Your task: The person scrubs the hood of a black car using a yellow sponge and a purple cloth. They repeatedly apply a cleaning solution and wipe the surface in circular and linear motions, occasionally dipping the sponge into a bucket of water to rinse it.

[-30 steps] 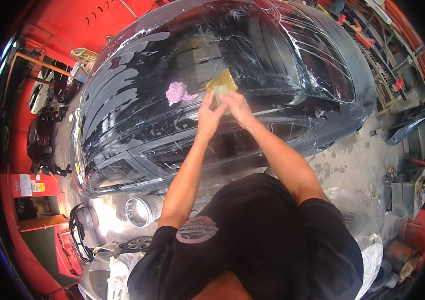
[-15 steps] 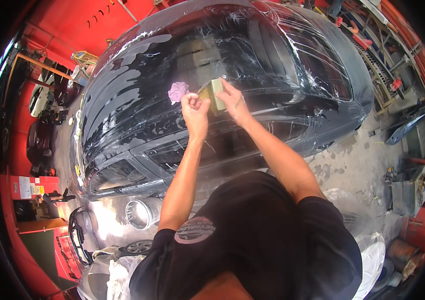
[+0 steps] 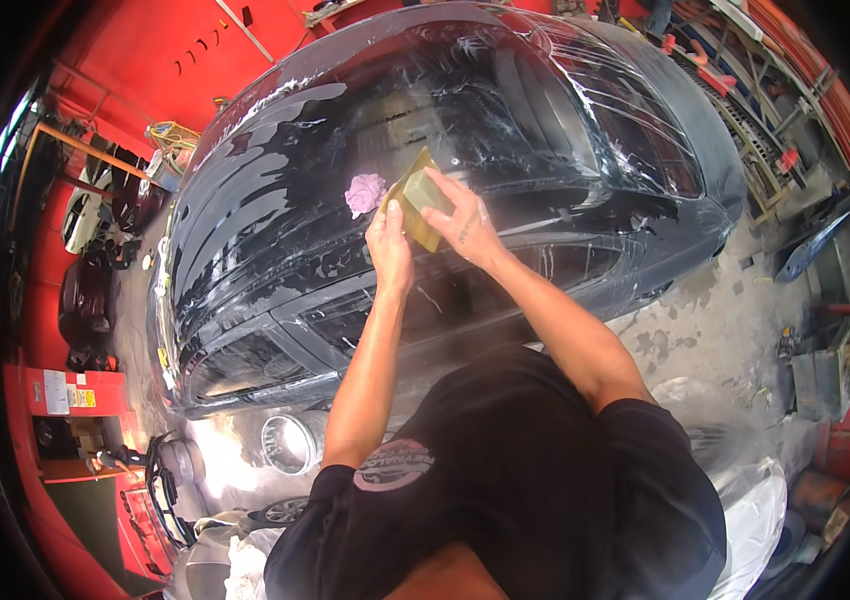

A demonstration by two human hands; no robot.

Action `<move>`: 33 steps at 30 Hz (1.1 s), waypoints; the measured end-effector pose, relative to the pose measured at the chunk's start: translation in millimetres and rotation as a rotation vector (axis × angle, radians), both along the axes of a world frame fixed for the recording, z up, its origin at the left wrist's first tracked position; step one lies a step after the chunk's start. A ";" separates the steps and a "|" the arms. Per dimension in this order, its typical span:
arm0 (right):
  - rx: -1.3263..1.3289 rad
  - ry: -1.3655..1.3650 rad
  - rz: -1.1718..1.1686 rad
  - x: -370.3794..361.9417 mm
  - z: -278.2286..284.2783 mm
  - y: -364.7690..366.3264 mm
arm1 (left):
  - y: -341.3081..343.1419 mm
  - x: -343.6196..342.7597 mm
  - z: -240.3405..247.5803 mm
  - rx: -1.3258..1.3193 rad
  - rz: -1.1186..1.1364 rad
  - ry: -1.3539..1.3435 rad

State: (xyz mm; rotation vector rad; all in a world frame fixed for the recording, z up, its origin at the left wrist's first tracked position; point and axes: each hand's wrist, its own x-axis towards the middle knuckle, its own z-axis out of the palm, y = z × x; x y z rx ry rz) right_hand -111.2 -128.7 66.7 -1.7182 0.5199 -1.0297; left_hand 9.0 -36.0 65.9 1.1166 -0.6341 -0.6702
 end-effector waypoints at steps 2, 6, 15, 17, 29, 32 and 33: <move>0.011 -0.019 -0.027 2.1 -1.6 1.4 | 1.2 -1.4 0.5 0.000 -0.011 0.037; -0.098 0.066 -0.033 1.9 12.4 9.3 | 2.0 2.1 -8.6 -0.032 -0.035 0.020; -0.273 0.110 -0.153 1.3 -10.7 16.5 | 9.2 -2.0 -15.6 0.038 -0.142 0.070; -0.250 0.077 -0.147 -3.6 -9.6 13.6 | 10.9 -3.3 -11.5 0.005 -0.231 0.195; -0.008 -0.030 0.121 -15.7 12.0 4.0 | 2.9 -17.2 28.7 0.098 -0.024 -0.253; 0.080 0.006 0.252 -19.8 27.4 2.9 | 3.6 -15.2 36.6 0.054 0.046 -0.339; 0.069 -0.017 0.241 -17.7 31.3 2.8 | 2.7 -14.2 39.9 0.019 0.058 -0.355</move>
